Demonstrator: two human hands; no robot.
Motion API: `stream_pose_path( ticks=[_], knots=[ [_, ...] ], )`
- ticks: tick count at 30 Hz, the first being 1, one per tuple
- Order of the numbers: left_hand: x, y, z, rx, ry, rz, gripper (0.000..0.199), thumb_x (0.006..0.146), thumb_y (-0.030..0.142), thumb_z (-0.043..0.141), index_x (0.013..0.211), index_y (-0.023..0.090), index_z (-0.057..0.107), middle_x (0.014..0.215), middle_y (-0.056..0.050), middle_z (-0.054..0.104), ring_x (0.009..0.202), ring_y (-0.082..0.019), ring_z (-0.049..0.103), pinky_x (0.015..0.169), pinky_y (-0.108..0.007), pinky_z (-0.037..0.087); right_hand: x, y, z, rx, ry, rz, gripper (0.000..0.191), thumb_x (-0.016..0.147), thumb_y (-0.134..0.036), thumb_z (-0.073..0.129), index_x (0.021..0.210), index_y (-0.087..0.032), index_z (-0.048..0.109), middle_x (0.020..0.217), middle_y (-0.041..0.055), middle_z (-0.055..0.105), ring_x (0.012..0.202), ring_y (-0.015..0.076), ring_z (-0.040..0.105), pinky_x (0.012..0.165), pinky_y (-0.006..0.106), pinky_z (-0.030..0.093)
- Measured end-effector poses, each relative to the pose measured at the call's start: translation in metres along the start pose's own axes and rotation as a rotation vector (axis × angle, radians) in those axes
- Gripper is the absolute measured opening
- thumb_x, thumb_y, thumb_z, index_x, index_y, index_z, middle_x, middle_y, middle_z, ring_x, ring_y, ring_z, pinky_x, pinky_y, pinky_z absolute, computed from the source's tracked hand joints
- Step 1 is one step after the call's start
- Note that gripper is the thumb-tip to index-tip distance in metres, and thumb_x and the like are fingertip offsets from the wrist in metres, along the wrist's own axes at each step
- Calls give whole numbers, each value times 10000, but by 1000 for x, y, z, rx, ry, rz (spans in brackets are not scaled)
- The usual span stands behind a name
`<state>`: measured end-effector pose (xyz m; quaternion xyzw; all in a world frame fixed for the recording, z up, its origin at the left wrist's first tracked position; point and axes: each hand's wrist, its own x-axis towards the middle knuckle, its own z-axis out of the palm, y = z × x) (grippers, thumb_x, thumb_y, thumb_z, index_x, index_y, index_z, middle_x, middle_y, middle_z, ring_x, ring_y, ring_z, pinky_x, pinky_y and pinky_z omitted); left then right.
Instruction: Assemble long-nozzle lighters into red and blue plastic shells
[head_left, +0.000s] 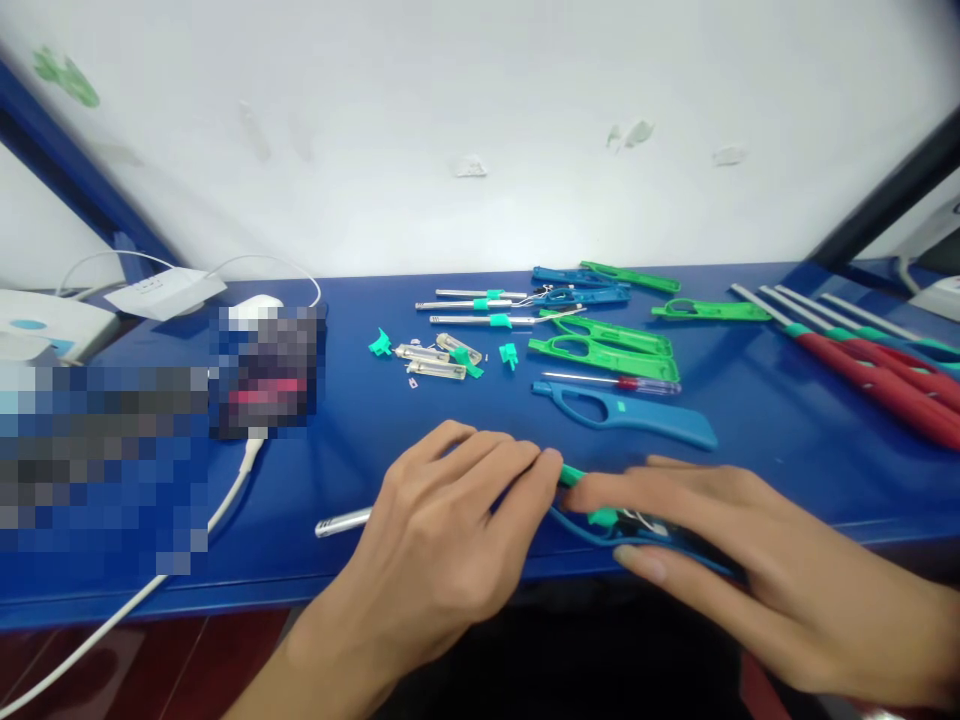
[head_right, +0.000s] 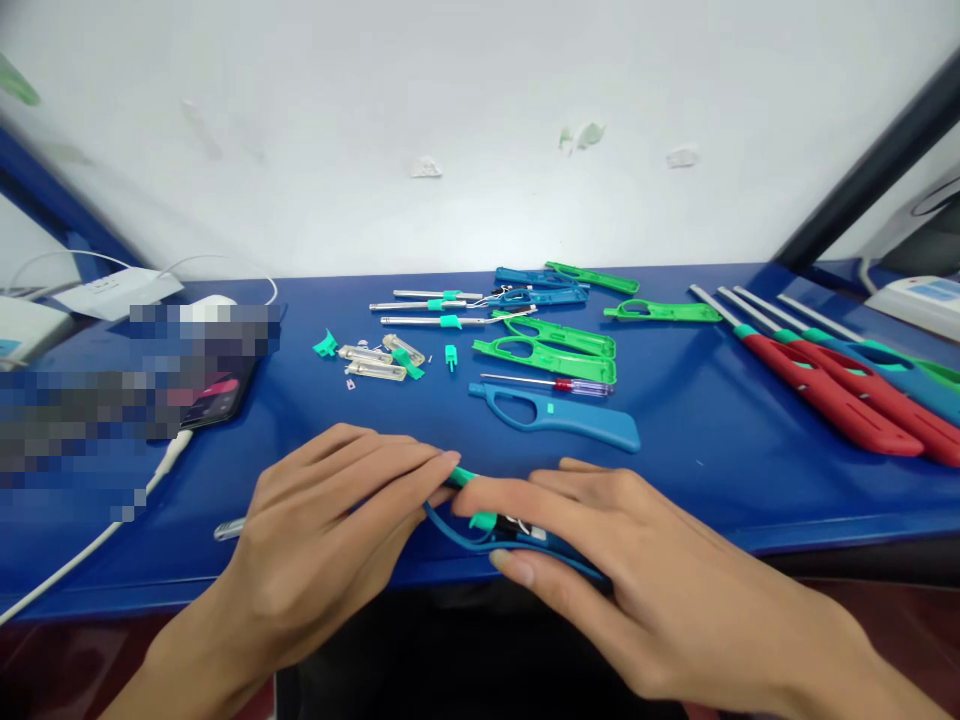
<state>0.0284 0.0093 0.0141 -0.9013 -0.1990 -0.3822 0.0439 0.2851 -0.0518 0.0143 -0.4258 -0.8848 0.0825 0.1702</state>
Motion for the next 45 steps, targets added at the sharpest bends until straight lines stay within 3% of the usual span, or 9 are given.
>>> stream_pose_path(
  ticks=[8, 16, 22, 27, 36, 45],
  knots=[
    [-4, -1, 3, -10, -17, -6, 273, 1063, 29, 482, 1054, 92, 748, 954, -50, 801, 811, -174, 760, 727, -350, 510, 2, 5, 0, 5, -11, -33, 645, 1073, -325, 514, 1669, -443, 299, 1322, -35, 783, 1096, 228, 779, 844, 347, 653],
    [-6, -3, 4, 11, -32, 8, 240, 1038, 8, 506, 1135, 88, 711, 1046, -67, 787, 906, -208, 752, 790, -361, 509, 1, 6, 1, 0, 12, -38, 591, 1058, -325, 547, 1628, -415, 418, 1292, -16, 797, 1075, 238, 783, 840, 336, 640],
    [-6, -4, 5, -32, -51, -8, 200, 1008, 8, 548, 1075, 106, 710, 1032, -57, 786, 912, -219, 748, 816, -371, 503, 1, 4, 0, -5, -18, -32, 613, 1073, -336, 512, 1646, -449, 323, 1327, -64, 776, 1100, 217, 768, 870, 336, 631],
    [-5, -4, 6, -40, -70, -12, 197, 981, -3, 568, 1059, 106, 713, 999, -54, 788, 888, -222, 746, 802, -376, 501, -1, 4, 1, -28, -18, -41, 596, 1082, -343, 492, 1645, -442, 323, 1299, -39, 788, 1096, 233, 770, 882, 364, 635],
    [-8, -3, 5, 3, -50, -6, 193, 983, -3, 579, 1073, 94, 719, 1013, -62, 783, 898, -223, 744, 778, -376, 498, 3, 1, -2, -60, -22, -62, 684, 1089, -316, 446, 1702, -417, 160, 1301, -31, 788, 1084, 238, 779, 833, 357, 652],
    [-4, -2, 4, 10, -31, 15, 220, 1021, 12, 521, 1033, 89, 727, 975, -73, 794, 865, -227, 753, 734, -378, 493, 0, -1, -2, -130, 0, -106, 708, 1106, -318, 384, 1722, -380, 40, 1344, -21, 776, 1091, 259, 790, 891, 406, 667]
  ],
)
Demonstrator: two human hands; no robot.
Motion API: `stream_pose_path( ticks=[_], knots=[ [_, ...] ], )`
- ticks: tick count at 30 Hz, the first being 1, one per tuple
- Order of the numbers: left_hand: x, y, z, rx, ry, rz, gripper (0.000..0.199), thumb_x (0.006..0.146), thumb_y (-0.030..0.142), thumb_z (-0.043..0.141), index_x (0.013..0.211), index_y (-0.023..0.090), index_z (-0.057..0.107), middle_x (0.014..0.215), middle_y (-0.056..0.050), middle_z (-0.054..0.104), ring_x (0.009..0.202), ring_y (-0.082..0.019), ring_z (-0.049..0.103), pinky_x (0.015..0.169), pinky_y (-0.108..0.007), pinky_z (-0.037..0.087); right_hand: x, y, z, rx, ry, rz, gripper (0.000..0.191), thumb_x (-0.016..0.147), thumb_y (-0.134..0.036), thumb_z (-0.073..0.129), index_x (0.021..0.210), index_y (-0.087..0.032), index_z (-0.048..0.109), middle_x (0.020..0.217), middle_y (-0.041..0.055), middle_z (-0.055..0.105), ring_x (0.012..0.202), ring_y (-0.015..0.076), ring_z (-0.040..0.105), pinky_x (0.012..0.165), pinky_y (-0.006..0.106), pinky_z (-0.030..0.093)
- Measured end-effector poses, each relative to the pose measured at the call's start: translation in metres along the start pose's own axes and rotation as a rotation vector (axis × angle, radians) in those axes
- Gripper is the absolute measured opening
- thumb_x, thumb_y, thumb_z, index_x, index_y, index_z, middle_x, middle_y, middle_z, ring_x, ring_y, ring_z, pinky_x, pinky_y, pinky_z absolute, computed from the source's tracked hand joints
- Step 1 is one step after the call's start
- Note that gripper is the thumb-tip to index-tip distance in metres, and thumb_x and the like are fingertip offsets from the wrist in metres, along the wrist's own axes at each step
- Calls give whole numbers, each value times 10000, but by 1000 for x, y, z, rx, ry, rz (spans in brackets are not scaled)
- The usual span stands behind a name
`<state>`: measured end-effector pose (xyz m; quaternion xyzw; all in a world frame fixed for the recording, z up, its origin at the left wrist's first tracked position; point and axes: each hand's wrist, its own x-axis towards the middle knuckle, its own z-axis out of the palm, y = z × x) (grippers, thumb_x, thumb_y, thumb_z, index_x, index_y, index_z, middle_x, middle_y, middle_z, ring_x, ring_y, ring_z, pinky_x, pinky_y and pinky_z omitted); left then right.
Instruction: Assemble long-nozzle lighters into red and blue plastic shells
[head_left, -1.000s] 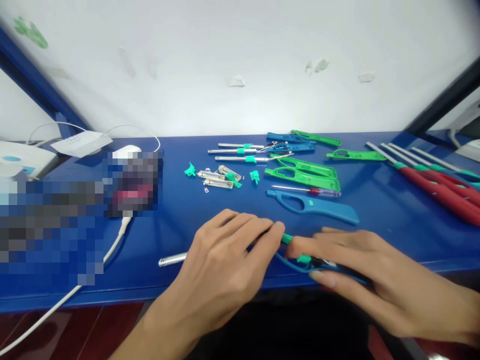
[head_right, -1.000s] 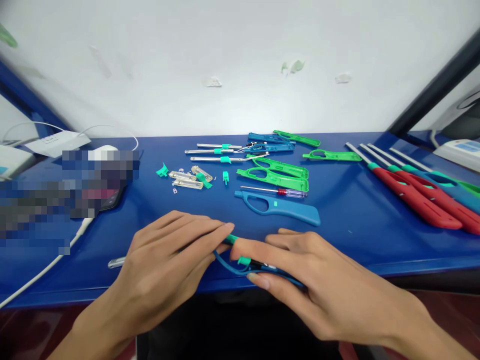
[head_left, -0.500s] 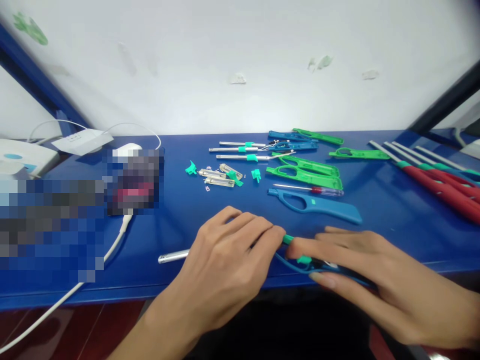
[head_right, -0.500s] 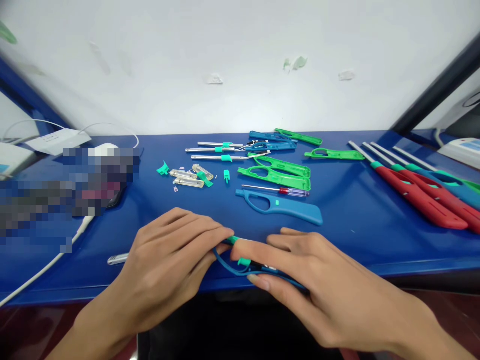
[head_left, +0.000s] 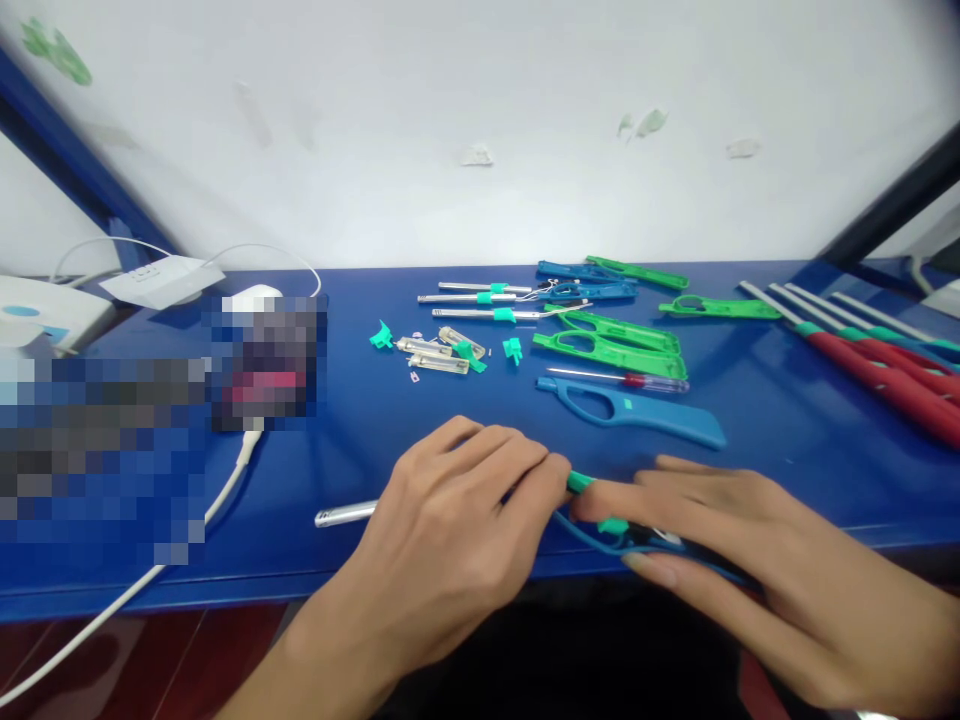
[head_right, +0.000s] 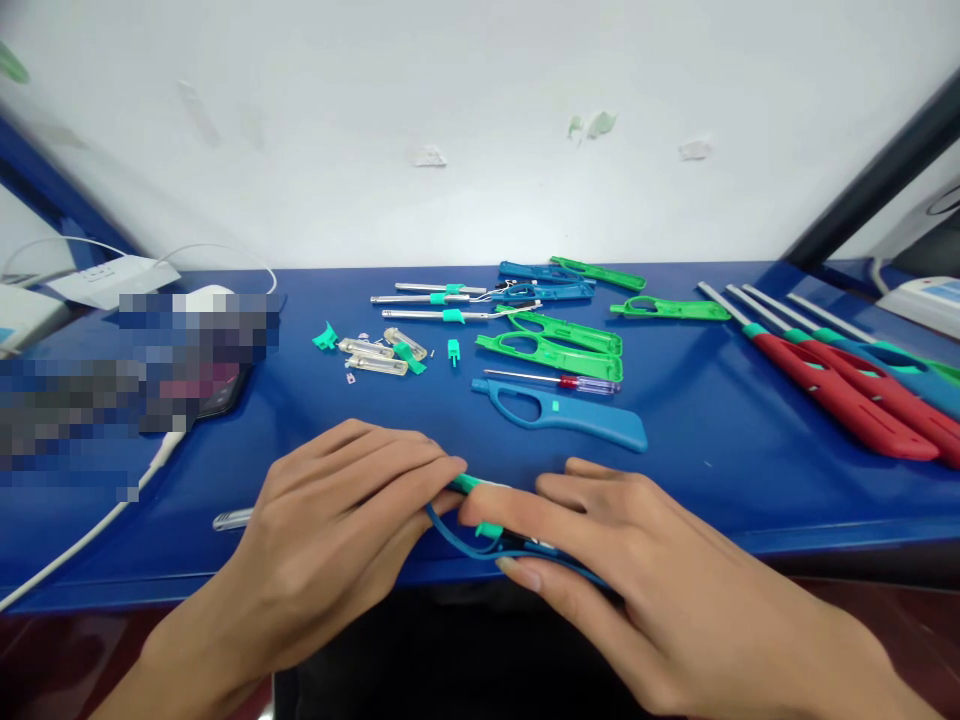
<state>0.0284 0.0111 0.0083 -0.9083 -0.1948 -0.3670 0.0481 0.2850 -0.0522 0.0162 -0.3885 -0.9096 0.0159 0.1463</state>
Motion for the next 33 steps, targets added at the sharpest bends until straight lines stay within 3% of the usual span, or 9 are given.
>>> stream_pose_path(
  ticks=[11, 18, 33],
  knots=[
    [-3, -1, -1, 39, -63, -35, 249, 963, -19, 526, 1100, 110, 690, 1051, -64, 785, 898, -244, 726, 735, -379, 485, -3, 0, 1, 6, 28, 4, 711, 1107, -349, 410, 1717, -413, 51, 1387, -41, 748, 1101, 286, 789, 892, 463, 668],
    [-3, 0, -1, 93, -127, -38, 315, 989, -16, 458, 1077, 127, 725, 1003, -54, 789, 853, -243, 731, 686, -383, 484, -6, 1, 3, 6, 15, 6, 671, 1075, -309, 475, 1701, -370, 241, 1367, -3, 764, 1131, 276, 779, 973, 453, 636],
    [-1, -1, 1, -3, -74, -18, 241, 964, -8, 524, 965, 119, 729, 888, -22, 757, 837, -200, 734, 691, -370, 467, -4, 3, 5, 51, 6, 9, 628, 1072, -321, 493, 1673, -375, 322, 1306, 9, 795, 1100, 272, 793, 965, 441, 640]
  ],
)
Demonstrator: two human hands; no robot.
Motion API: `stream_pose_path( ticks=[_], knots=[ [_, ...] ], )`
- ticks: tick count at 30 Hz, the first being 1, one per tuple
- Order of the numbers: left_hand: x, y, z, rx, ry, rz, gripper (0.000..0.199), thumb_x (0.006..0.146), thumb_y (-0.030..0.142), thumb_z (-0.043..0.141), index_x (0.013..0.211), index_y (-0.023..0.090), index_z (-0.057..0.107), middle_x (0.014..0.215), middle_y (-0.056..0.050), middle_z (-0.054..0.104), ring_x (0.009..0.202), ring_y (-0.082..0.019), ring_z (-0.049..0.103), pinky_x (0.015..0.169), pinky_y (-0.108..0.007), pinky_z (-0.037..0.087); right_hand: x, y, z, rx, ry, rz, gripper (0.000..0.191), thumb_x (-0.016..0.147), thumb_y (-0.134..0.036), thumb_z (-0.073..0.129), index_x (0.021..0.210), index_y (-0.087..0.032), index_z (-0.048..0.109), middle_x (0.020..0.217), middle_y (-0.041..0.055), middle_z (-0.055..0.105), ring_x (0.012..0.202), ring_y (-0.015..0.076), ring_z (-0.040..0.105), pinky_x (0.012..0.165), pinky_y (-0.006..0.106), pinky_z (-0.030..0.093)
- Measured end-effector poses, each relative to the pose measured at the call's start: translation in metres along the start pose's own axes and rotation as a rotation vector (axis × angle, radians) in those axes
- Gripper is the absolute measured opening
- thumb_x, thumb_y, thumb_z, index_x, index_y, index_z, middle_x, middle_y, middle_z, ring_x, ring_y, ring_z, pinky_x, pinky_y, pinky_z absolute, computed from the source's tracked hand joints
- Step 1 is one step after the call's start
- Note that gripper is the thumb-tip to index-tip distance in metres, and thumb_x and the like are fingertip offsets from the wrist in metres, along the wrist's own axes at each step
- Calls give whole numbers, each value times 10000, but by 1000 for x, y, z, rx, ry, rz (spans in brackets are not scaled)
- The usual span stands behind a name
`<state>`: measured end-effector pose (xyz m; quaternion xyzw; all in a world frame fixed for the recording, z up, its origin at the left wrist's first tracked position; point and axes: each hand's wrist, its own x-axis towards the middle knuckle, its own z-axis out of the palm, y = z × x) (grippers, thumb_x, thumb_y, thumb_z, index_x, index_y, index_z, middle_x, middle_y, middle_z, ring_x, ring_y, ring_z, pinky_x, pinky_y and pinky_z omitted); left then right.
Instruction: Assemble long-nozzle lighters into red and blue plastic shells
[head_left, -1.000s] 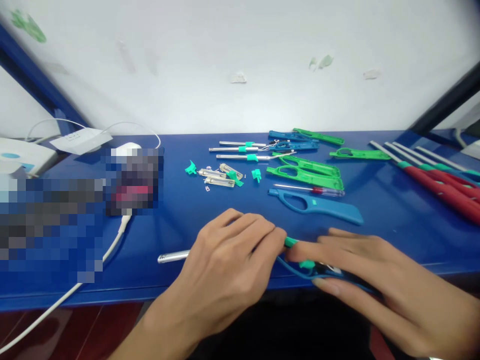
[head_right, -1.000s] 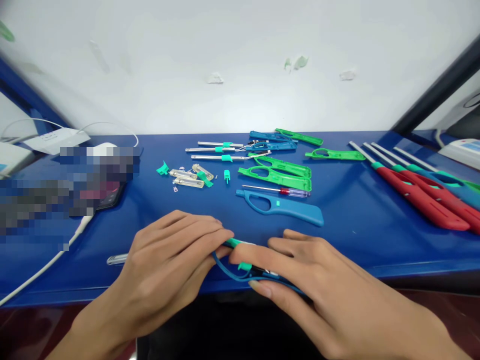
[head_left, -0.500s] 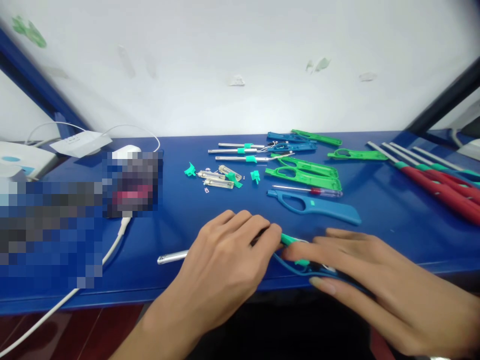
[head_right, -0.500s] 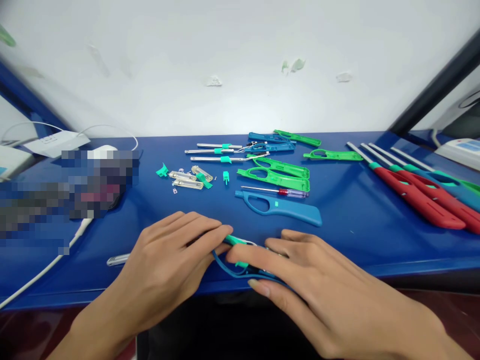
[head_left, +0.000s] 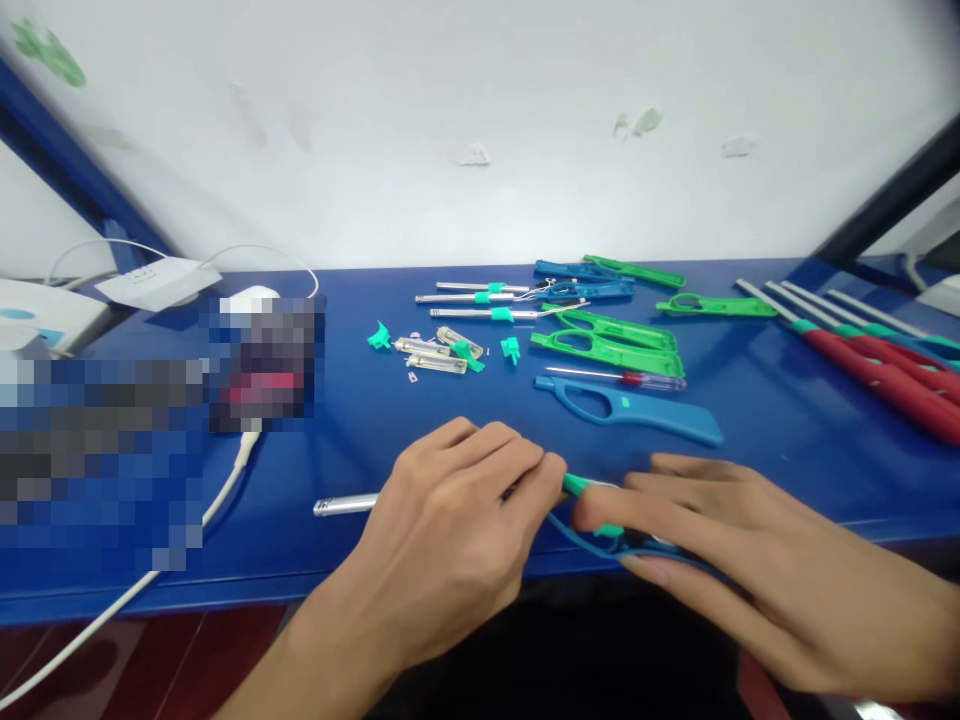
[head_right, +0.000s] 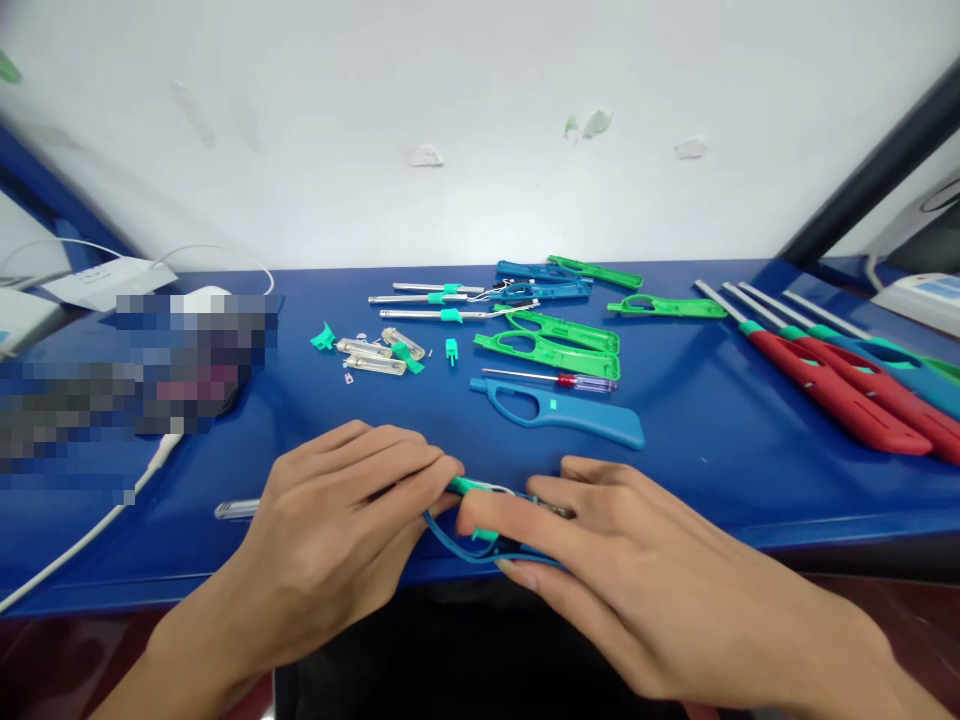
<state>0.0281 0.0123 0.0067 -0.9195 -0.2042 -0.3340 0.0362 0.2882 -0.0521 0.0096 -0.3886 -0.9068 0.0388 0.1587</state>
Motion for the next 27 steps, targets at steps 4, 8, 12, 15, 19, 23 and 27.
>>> stream_pose_path(
  ticks=[4, 8, 12, 15, 19, 23, 27],
  knots=[
    [1, 0, 1, 4, 27, 8, 237, 979, -16, 532, 966, 103, 737, 876, -34, 759, 829, -201, 741, 699, -366, 475, -1, 0, 1, 24, 2, 33, 621, 1061, -331, 528, 1653, -418, 361, 1309, -11, 792, 1130, 274, 783, 1007, 456, 627],
    [1, 0, 0, 48, 39, -5, 205, 1014, 32, 561, 997, 108, 751, 908, -43, 783, 815, -209, 744, 697, -370, 487, -2, -3, -9, 59, -43, 117, 743, 1042, -436, 547, 1698, -415, 201, 1512, 6, 667, 1261, 309, 721, 996, 474, 642],
    [1, 2, -1, 80, 37, -11, 197, 1035, 60, 568, 1018, 123, 754, 925, -40, 793, 787, -205, 739, 672, -357, 486, -2, -7, -18, 123, -19, 235, 615, 1059, -452, 481, 1646, -425, 299, 1551, 5, 630, 1274, 306, 712, 922, 415, 673],
    [3, 2, 0, 113, 62, 3, 226, 1042, 44, 538, 1012, 120, 750, 920, -45, 792, 776, -204, 736, 653, -346, 479, 5, -15, -17, 168, 4, 332, 457, 1070, -447, 483, 1524, -402, 457, 1446, 33, 696, 1208, 298, 735, 899, 399, 667],
    [5, 3, 1, 150, 56, 26, 259, 1023, 10, 516, 995, 108, 754, 903, -60, 792, 768, -220, 731, 631, -350, 479, 21, -27, -6, 236, -4, 400, 373, 1058, -493, 539, 1391, -327, 515, 1314, 83, 730, 1112, 280, 745, 862, 396, 647],
    [4, 3, 1, 173, 48, 51, 289, 1020, 0, 486, 984, 90, 758, 902, -80, 793, 758, -236, 726, 601, -355, 475, 29, -34, 5, 226, 43, 429, 355, 1044, -480, 573, 1348, -320, 478, 1222, 70, 743, 1040, 266, 755, 806, 389, 630],
    [2, 2, -1, 168, 29, 43, 290, 1011, -9, 480, 994, 88, 753, 905, -79, 792, 760, -237, 724, 601, -359, 485, 22, -32, 11, 191, 117, 356, 475, 1008, -470, 636, 1409, -312, 435, 1249, 81, 736, 1097, 287, 750, 867, 413, 628]
  ],
)
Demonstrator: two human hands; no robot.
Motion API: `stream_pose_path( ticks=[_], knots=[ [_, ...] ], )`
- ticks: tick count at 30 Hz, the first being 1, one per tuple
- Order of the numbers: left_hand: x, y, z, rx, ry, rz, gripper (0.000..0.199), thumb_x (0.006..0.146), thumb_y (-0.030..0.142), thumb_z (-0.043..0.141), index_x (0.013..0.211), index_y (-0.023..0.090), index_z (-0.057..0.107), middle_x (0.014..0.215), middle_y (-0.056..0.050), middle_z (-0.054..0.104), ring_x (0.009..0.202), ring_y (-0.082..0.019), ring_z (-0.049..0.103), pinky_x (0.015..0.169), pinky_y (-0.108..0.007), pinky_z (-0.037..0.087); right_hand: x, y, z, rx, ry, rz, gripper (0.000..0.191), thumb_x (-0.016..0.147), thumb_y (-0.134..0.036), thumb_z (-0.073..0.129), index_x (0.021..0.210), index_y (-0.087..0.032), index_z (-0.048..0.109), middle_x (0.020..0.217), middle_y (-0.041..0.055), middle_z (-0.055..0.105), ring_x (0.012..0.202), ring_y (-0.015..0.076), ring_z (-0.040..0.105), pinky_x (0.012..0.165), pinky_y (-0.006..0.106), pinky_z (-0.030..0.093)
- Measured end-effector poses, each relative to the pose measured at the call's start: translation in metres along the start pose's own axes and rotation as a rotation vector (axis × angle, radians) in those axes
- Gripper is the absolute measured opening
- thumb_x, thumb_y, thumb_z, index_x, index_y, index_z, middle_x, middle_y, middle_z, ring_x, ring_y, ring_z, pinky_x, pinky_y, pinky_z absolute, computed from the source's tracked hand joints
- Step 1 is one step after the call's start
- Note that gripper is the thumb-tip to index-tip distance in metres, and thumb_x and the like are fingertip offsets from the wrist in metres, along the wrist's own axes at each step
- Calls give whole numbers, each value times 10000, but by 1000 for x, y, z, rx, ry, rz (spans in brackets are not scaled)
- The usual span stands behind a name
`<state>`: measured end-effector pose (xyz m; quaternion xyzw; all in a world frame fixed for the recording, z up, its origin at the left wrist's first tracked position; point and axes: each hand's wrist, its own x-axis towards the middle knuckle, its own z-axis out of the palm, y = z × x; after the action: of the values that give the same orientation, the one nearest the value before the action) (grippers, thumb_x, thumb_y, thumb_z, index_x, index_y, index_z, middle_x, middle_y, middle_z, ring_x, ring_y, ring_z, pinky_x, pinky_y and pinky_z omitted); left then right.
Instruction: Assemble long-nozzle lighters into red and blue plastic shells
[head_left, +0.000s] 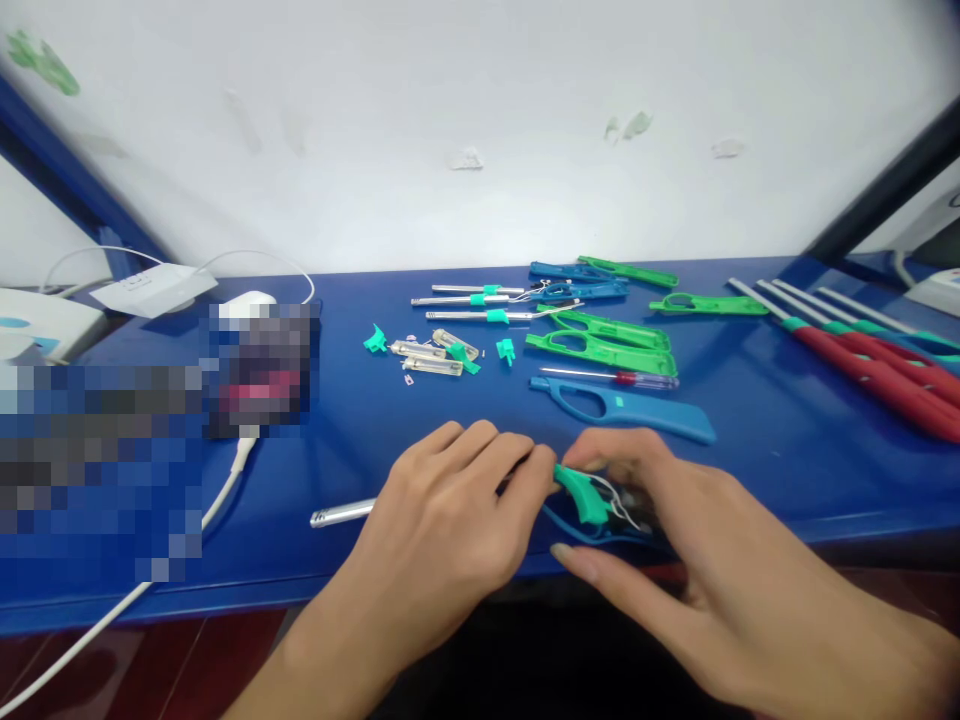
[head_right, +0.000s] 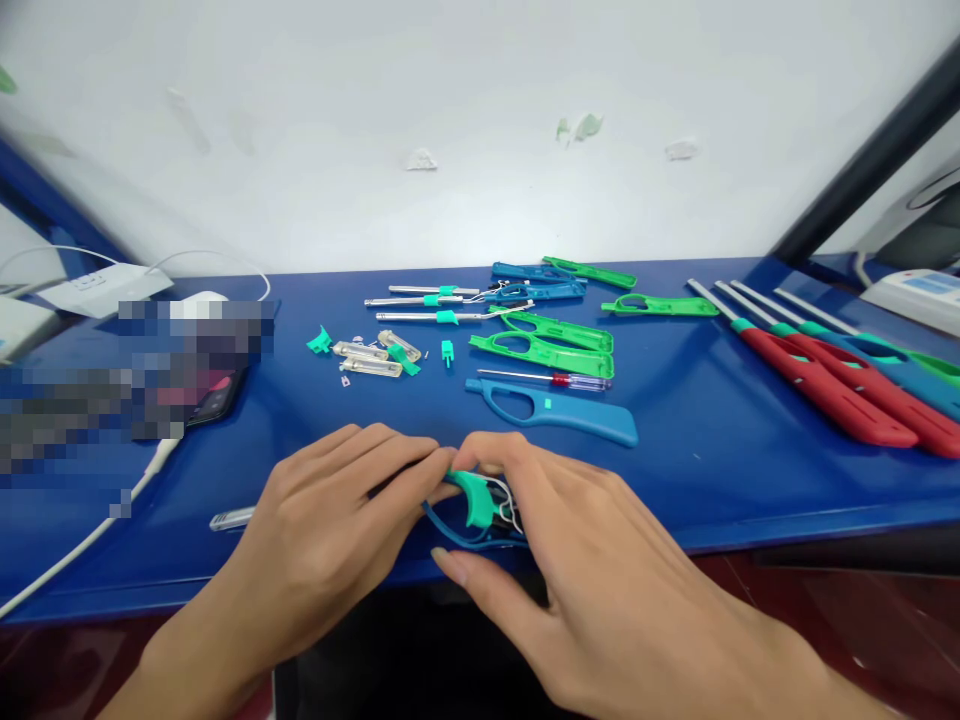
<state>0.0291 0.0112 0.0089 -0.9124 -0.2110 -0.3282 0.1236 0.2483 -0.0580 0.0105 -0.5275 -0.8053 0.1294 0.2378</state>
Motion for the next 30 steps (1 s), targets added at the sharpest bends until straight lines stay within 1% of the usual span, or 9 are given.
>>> stream_pose_path(
  ticks=[2, 5, 8, 12, 14, 17, 24, 28, 30],
  knots=[
    [0, -1, -1, -8, 8, -6, 298, 1024, 5, 465, 999, 98, 748, 917, -73, 793, 754, -224, 718, 605, -357, 491, -3, 5, -3, 27, -1, -47, 444, 1015, -425, 632, 1409, -323, 455, 1267, 65, 725, 1128, 271, 740, 912, 400, 620],
    [0, -1, 0, -18, 25, -9, 309, 1041, 16, 449, 1002, 104, 742, 941, -70, 796, 747, -211, 714, 609, -356, 494, -4, 11, -10, 59, -118, -99, 436, 1016, -375, 635, 1432, -356, 506, 1302, 46, 699, 1164, 251, 715, 938, 381, 609],
    [0, 0, 1, -39, 32, -14, 275, 1036, 15, 479, 1018, 93, 742, 964, -80, 802, 772, -222, 727, 622, -366, 495, -2, 13, -16, 45, -190, -99, 470, 1029, -345, 611, 1488, -373, 510, 1282, 51, 676, 1098, 232, 716, 904, 375, 609],
    [-1, -1, 2, -53, 58, -15, 222, 1041, 28, 518, 1049, 79, 734, 983, -90, 806, 805, -234, 741, 649, -375, 494, 2, 14, -14, 63, -161, -115, 402, 1043, -281, 575, 1439, -348, 558, 1094, 37, 678, 894, 192, 705, 788, 327, 589],
    [-2, -1, 3, -47, 57, -12, 206, 1037, 19, 528, 1062, 72, 726, 990, -93, 808, 816, -235, 747, 664, -376, 499, 3, 15, -11, 87, -120, -148, 356, 1041, -227, 557, 1381, -330, 581, 1036, 28, 675, 850, 178, 693, 755, 301, 566],
    [-3, -2, 4, -41, 52, -9, 194, 1036, 16, 530, 1075, 72, 712, 1000, -95, 812, 832, -234, 755, 682, -376, 513, 5, 17, -7, 97, -77, -186, 381, 1018, -151, 537, 1359, -319, 568, 1014, 22, 680, 833, 170, 696, 745, 286, 549],
    [-4, -2, 6, -43, 58, -14, 169, 1043, 26, 532, 1094, 86, 682, 1008, -97, 820, 835, -225, 762, 710, -368, 523, 6, 21, -4, 61, -80, -201, 476, 978, -65, 516, 1379, -322, 534, 1014, 13, 684, 820, 162, 700, 726, 278, 530],
    [-5, -2, 6, -61, 54, -14, 171, 1049, 31, 525, 1092, 79, 683, 1013, -96, 816, 831, -227, 759, 705, -370, 500, 5, 19, -4, 47, -83, -192, 470, 991, -87, 511, 1384, -343, 540, 1007, -5, 701, 804, 154, 704, 737, 275, 545],
    [-5, -3, 6, -63, 44, -22, 178, 1060, 49, 516, 1104, 84, 684, 1025, -91, 813, 838, -231, 758, 716, -379, 497, 3, 17, -5, 26, -77, -180, 434, 1018, -151, 526, 1396, -365, 529, 1088, -7, 733, 912, 174, 738, 804, 299, 572]
  ],
)
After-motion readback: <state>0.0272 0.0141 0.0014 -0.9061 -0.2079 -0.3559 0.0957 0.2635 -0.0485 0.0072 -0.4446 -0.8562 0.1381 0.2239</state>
